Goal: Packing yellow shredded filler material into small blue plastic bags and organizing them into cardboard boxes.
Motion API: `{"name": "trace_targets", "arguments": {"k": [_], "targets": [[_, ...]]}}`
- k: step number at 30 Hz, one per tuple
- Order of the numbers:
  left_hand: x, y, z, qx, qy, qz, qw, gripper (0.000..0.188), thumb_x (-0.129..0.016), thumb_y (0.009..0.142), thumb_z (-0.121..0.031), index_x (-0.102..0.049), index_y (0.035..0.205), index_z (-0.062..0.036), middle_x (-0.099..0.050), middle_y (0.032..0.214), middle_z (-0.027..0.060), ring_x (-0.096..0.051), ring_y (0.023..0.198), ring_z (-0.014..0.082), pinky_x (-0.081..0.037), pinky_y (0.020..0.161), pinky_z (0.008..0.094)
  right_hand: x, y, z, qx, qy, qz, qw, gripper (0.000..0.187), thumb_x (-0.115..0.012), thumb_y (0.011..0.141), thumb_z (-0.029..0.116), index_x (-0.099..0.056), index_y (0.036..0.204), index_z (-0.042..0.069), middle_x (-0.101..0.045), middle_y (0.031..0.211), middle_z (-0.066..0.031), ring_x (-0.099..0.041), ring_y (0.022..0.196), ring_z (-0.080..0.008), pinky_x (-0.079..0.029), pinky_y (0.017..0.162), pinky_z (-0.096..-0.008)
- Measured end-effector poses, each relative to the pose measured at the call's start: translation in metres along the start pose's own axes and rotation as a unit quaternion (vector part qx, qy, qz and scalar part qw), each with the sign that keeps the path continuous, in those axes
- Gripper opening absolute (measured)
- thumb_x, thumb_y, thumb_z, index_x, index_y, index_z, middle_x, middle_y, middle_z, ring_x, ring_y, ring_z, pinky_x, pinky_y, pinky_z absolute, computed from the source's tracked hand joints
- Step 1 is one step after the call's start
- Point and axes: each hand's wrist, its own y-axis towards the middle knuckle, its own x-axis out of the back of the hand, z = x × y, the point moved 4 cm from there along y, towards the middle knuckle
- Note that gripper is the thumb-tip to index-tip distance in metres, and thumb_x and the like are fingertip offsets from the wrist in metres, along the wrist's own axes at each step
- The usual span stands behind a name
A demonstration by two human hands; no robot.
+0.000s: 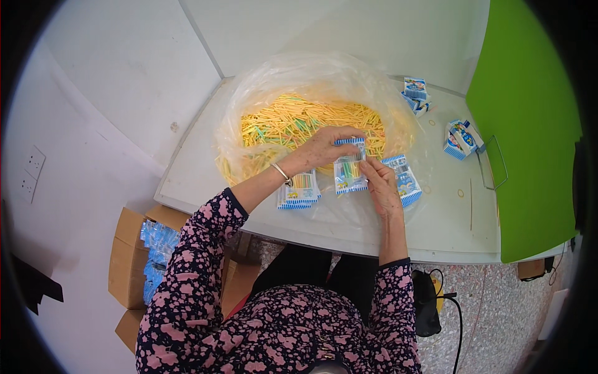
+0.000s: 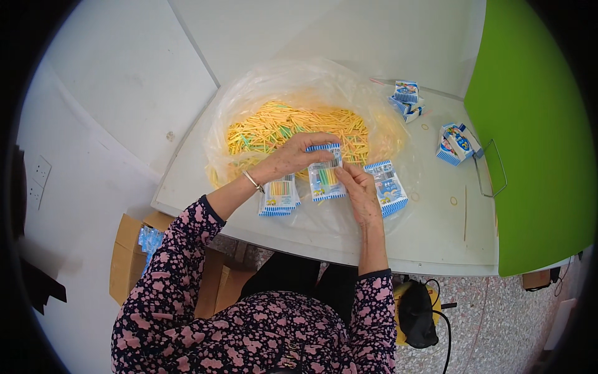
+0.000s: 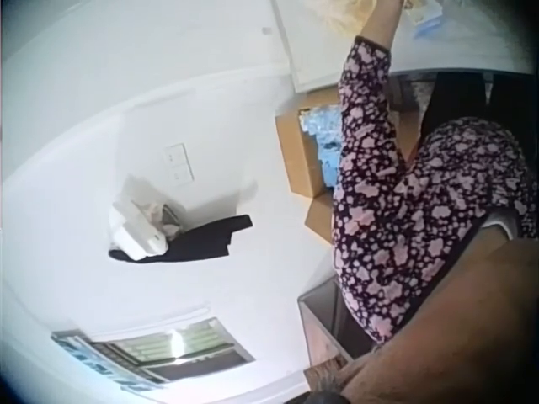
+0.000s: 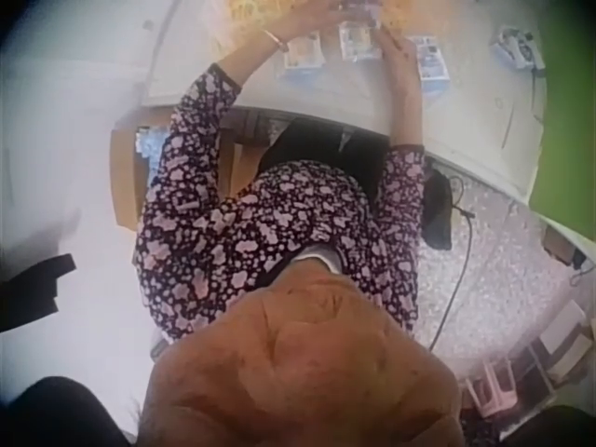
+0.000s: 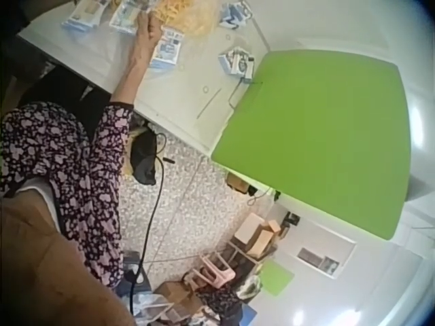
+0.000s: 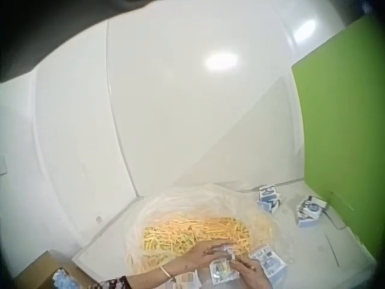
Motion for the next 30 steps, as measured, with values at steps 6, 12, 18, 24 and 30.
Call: {"name": "trace_targets", "arguments": {"k": [6, 12, 18, 24, 30], "targets": [[0.000, 0.000, -0.008, 0.071, -0.026, 0.000, 0.997, 0.040, -0.066, 0.079, -0.021, -0.056, 0.114, -0.0041, -0.057, 0.113, 0.0073, -0.051, 0.111, 0.0165, -0.041, 0.092, 0.0292, 0.000, -0.002, -0.003, -0.050, -0.096, 0.038, 0.993, 0.015, -0.060, 0.085, 0.012, -0.063, 0.094, 0.001, -0.060, 0.081, 0.0025, -0.051, 0.072, -0.0032, -0.039, 0.066, -0.0169], [-0.002, 0.000, -0.006, 0.026, 0.023, 0.012, 0.999, 0.043, -0.067, 0.077, -0.021, -0.055, 0.114, -0.0036, -0.057, 0.112, 0.0088, -0.051, 0.109, 0.0178, -0.043, 0.089, 0.0297, 0.002, -0.002, -0.003, -0.009, -0.092, 0.043, 0.995, 0.015, -0.061, 0.084, 0.013, -0.063, 0.094, 0.001, -0.059, 0.078, 0.0032, -0.050, 0.071, -0.0022, -0.039, 0.065, -0.0176], [0.034, -0.028, 0.000, 0.092, 0.013, 0.019, 0.995, 0.042, -0.068, 0.077, -0.021, -0.055, 0.113, -0.0031, -0.058, 0.111, 0.0102, -0.053, 0.104, 0.0172, -0.044, 0.086, 0.0297, 0.016, -0.020, 0.044, 0.180, -0.500, -0.193, 0.825, 0.024, -0.065, 0.079, 0.017, -0.061, 0.095, 0.000, -0.060, 0.084, -0.0065, -0.053, 0.079, -0.0178, -0.042, 0.071, -0.0292], [0.034, -0.069, 0.039, 0.044, 0.211, 0.035, 0.976, 0.040, -0.068, 0.074, -0.020, -0.055, 0.107, -0.0023, -0.055, 0.102, 0.0117, -0.054, 0.094, 0.0272, -0.043, 0.082, 0.0328, 0.054, -0.029, 0.035, 0.114, -0.709, -0.320, 0.618, 0.031, -0.068, 0.074, 0.022, -0.060, 0.094, -0.001, -0.057, 0.090, -0.0141, -0.050, 0.091, -0.0329, -0.041, 0.078, -0.0416], [0.026, -0.069, 0.031, -0.009, 0.343, -0.036, 0.938, 0.037, -0.067, 0.074, -0.019, -0.055, 0.105, -0.0029, -0.053, 0.101, 0.0115, -0.051, 0.092, 0.0303, -0.041, 0.082, 0.0378, 0.075, -0.023, 0.034, 0.083, -0.649, -0.304, 0.692, 0.018, -0.063, 0.077, 0.016, -0.062, 0.088, 0.001, -0.056, 0.097, -0.0132, -0.050, 0.091, -0.0325, -0.041, 0.077, -0.0426]]}}
